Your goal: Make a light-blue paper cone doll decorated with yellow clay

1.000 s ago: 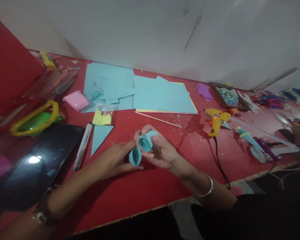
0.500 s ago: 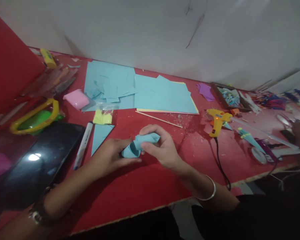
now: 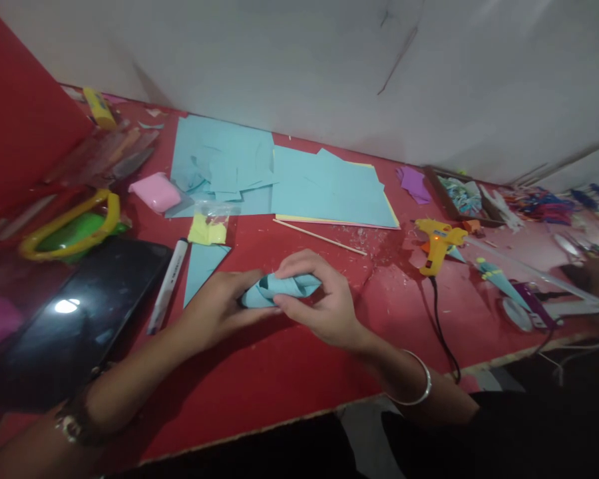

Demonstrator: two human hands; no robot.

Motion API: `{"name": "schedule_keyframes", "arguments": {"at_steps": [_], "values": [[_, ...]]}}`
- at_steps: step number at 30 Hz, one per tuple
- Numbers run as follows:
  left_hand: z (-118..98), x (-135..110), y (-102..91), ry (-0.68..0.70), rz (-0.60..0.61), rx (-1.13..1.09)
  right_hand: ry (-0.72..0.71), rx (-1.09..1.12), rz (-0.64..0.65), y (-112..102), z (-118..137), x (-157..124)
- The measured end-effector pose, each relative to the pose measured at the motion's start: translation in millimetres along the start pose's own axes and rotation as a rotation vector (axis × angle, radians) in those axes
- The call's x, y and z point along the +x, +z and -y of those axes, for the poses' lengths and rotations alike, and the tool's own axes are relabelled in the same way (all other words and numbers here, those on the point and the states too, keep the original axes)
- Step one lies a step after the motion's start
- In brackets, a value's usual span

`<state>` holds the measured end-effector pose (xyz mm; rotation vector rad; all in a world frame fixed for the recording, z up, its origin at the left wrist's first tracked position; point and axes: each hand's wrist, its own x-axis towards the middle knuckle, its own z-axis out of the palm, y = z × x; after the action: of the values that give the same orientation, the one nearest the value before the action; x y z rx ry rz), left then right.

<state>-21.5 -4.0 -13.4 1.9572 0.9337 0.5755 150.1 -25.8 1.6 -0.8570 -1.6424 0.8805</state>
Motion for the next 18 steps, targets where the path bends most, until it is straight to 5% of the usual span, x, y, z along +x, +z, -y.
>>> {"name": "schedule_keyframes", "arguments": {"at_steps": [18], "values": [[5.5,0.9,1.5,0.069,-0.066,0.091,-0.064,-0.112,0.086,0.4,-2.1,0.9]]}}
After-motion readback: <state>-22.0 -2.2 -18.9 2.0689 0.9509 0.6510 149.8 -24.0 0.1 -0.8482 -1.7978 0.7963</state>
